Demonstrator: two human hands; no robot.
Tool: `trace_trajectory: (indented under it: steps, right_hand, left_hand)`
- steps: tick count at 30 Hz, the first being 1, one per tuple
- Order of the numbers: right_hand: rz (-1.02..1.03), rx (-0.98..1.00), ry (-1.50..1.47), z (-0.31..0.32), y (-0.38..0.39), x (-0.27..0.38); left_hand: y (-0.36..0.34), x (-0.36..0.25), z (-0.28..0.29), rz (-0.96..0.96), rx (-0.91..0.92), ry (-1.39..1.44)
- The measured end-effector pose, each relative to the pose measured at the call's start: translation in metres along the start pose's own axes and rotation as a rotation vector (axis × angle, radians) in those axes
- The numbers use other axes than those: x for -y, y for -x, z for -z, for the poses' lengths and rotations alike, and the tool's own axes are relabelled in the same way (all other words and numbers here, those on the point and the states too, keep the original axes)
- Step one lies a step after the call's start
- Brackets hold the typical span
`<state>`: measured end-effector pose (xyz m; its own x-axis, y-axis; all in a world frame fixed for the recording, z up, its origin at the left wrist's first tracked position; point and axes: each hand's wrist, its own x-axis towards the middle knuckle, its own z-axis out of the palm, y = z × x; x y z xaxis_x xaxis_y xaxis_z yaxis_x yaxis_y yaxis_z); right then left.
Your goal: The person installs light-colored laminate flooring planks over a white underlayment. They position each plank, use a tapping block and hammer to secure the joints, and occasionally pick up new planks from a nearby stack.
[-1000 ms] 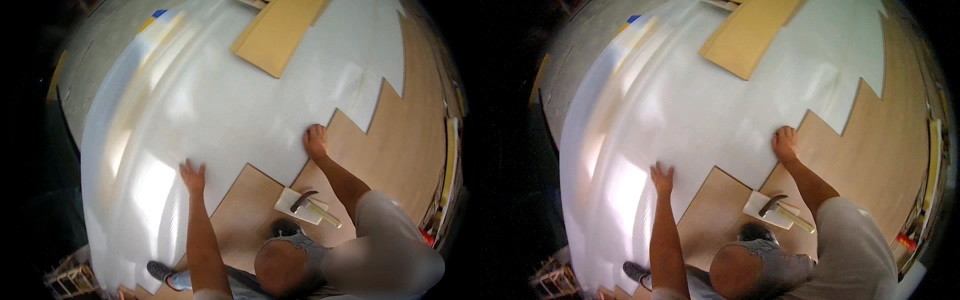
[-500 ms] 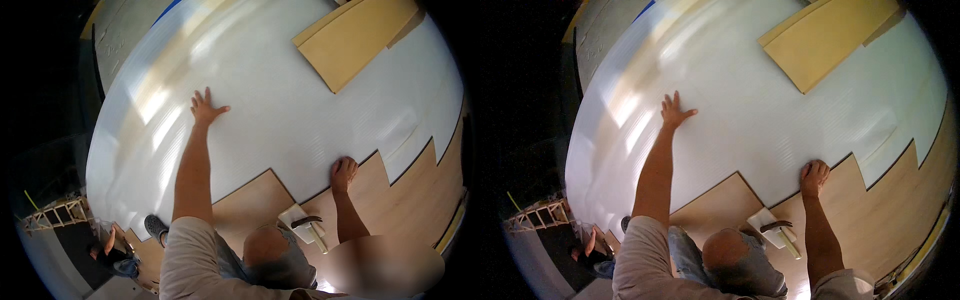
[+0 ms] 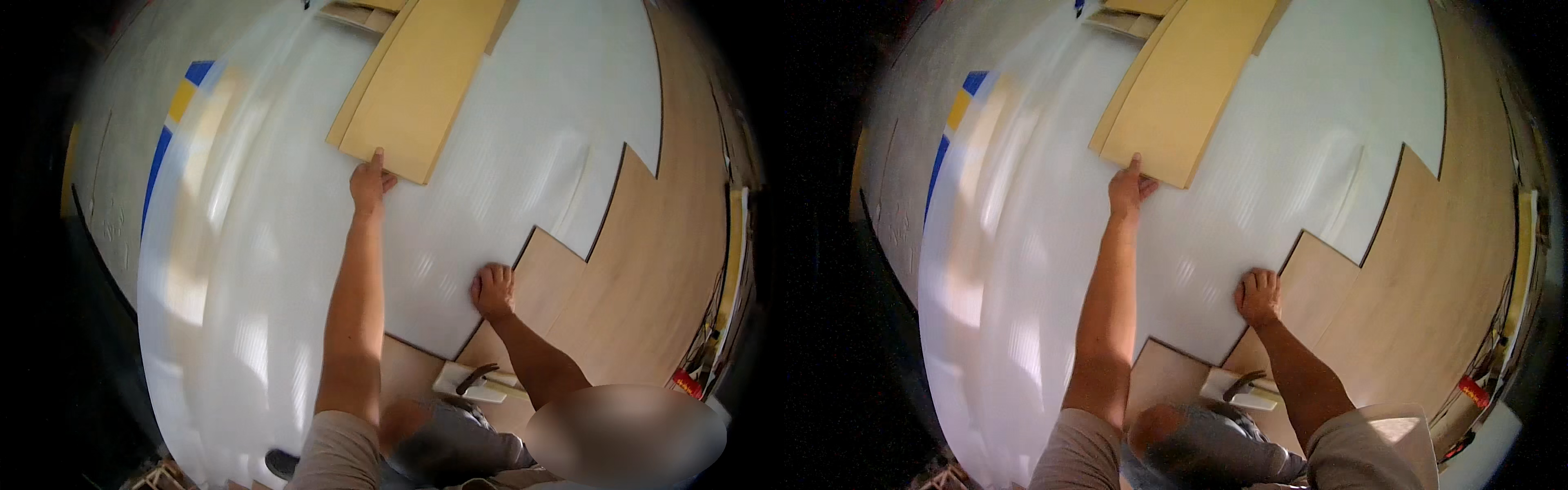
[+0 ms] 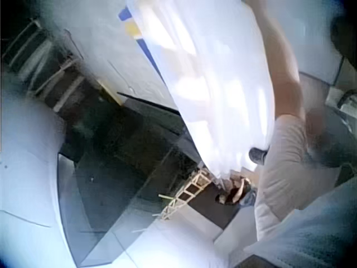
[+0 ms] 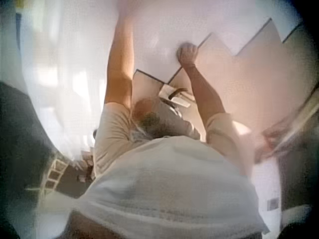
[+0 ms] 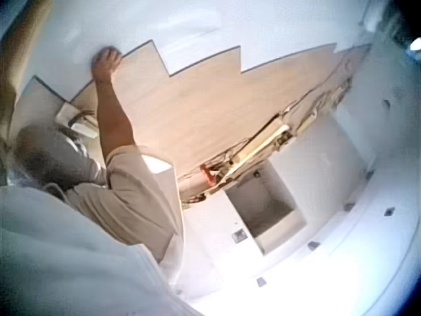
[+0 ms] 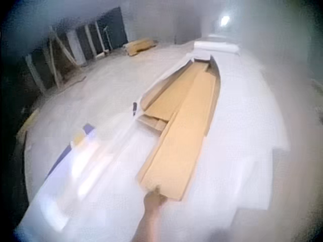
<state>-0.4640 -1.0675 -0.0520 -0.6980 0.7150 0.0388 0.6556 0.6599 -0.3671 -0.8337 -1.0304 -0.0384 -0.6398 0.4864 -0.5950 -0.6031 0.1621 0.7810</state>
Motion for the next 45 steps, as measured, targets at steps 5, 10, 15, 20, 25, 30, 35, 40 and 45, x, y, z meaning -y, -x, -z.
trace_trajectory:
  steps: [5,10,15,20,25,30,35,40,45]
  right_hand:
    - [0.024,0.000,-0.016,0.006,0.000,-0.001]
    - [0.013,0.009,-0.001,0.012,0.003,-0.004]
    - [-0.057,0.083,-0.057,0.008,0.005,-0.008]
    - [-0.013,0.013,0.003,0.001,0.003,-0.003]
    - [0.009,-0.008,-0.006,0.001,0.007,0.005]
    - [0.040,-0.058,-0.028,0.005,0.014,0.004]
    - [0.060,-0.098,-0.014,0.010,0.019,-0.008]
    - [0.085,-0.077,-0.023,-0.008,-0.003,0.001]
    - [0.160,-0.065,-0.049,-0.041,-0.015,0.009]
  left_hand:
    - [-0.006,0.012,-0.031,0.056,-0.115,-0.030]
    - [-0.007,0.005,-0.043,0.091,-0.183,-0.196]
    - [0.001,0.007,-0.032,-0.072,-0.160,-0.341]
    - [0.013,0.014,-0.023,-0.203,-0.074,-0.158]
    - [0.041,0.015,0.009,-0.375,-0.029,-0.158]
    - [0.113,0.036,0.081,-0.558,0.005,-0.207]
    - [0.234,0.036,0.102,-0.858,-0.194,-0.849]
    - [0.329,0.040,0.160,-1.166,-0.170,-1.190]
    - [0.463,0.051,0.212,-0.961,-0.025,-1.506]
